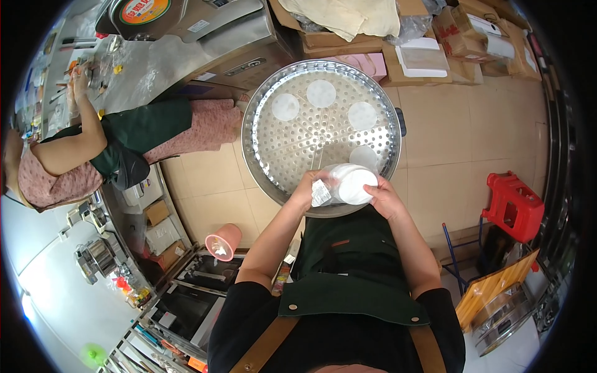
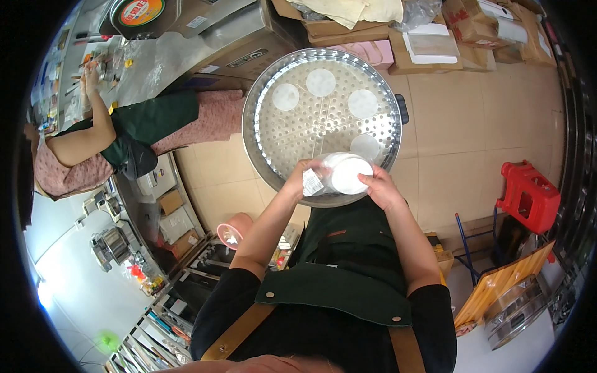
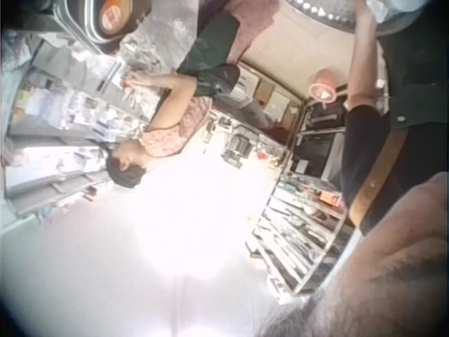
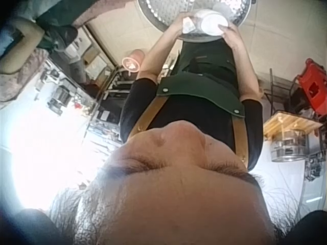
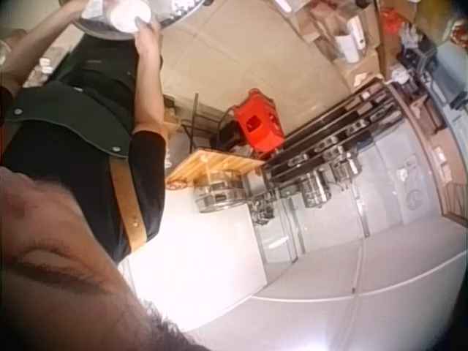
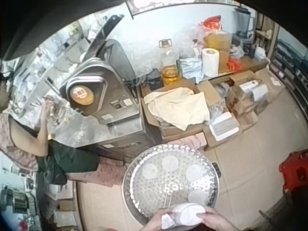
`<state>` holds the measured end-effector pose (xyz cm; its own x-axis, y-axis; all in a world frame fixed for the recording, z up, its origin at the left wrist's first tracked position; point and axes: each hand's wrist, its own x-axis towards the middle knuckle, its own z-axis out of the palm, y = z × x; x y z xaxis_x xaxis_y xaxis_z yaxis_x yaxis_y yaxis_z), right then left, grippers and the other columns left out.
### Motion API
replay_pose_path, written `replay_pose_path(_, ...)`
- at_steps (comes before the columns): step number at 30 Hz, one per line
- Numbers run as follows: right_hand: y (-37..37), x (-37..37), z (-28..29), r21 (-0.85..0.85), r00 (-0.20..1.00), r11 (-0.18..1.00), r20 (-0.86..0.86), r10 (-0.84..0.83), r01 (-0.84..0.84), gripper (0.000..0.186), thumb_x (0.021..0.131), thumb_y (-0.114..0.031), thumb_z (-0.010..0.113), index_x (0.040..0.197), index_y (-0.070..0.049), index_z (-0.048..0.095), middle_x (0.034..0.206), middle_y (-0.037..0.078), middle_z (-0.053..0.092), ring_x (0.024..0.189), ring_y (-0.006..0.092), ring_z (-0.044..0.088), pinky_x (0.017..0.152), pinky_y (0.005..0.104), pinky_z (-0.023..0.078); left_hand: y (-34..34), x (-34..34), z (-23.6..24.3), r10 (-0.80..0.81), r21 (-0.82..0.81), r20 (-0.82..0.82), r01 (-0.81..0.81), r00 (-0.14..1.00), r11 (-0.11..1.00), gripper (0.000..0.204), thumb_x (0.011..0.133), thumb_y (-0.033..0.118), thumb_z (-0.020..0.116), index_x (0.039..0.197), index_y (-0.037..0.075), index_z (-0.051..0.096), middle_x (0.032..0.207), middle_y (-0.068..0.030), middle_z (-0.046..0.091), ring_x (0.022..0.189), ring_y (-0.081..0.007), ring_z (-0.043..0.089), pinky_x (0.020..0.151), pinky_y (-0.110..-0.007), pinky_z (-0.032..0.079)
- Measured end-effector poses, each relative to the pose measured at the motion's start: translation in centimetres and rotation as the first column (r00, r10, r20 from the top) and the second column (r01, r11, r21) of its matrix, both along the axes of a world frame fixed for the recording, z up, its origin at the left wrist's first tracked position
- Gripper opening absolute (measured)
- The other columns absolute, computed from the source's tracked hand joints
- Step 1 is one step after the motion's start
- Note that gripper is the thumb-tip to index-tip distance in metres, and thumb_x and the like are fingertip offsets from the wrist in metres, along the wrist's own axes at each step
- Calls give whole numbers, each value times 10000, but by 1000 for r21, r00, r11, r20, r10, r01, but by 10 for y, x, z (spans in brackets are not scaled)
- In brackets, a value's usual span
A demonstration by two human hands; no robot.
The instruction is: Placing shaped dough onto steamer liners and assembling the steamer stack.
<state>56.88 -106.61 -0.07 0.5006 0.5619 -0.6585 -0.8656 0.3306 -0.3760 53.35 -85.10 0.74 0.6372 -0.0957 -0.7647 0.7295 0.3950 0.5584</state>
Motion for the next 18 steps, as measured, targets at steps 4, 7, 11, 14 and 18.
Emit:
replay_pose_path(4, 0, 4, 3, 48, 1000, 999, -10, 4, -4, 374, 776, -46, 577, 1130, -1, 467, 1052, 69, 551, 972, 160, 525, 843, 298, 426, 3, 5, 4, 2, -10, -26, -2, 1000, 1000, 172, 711, 112, 681, 802, -16, 613, 727, -38, 608, 601, -90, 560, 513, -206, 455)
replay_pose_path(7, 1, 7, 4, 58, 1000, 998, 2, 11, -11, 384, 770, -52, 585, 1131, 0, 467, 1057, 67, 550, 981, 156, 519, 854, 292, 416, 6, 5, 1, -10, -10, -18, 10, 1000, 1000, 181, 717, 117, 676, 816, -20, 611, 735, -41, 609, 615, -91, 563, 520, -207, 456)
replay_pose_path(11, 3, 8, 4, 51, 999, 998, 23, 28, -29, 396, 767, -53, 590, 1138, -1, 463, 1054, 61, 551, 976, 147, 518, 851, 282, 408, 10, 9, 5, 12, -88, -12, -13, 1000, 996, 203, 719, 122, 674, 841, -26, 606, 751, -45, 612, 628, -89, 565, 531, -206, 458)
replay_pose_path(14, 7, 8, 6, 39, 999, 998, 25, 47, -48, 399, 767, -53, 591, 1141, -2, 462, 1048, 56, 552, 971, 142, 518, 845, 278, 409, 13, 8, 8, -67, 41, 30, 66, 997, 997, 224, 727, 129, 666, 869, -31, 602, 766, -47, 614, 648, -89, 564, 558, -212, 461)
replay_pose_path(18, 13, 8, 6, 39, 998, 997, 16, 60, -60, 393, 770, -48, 589, 1141, -8, 466, 1040, 53, 555, 970, 143, 519, 836, 282, 416, 19, 9, 17, -108, 33, 56, 106, 993, 994, 242, 734, 137, 655, 894, -37, 599, 778, -44, 614, 681, -92, 564, 597, -219, 459)
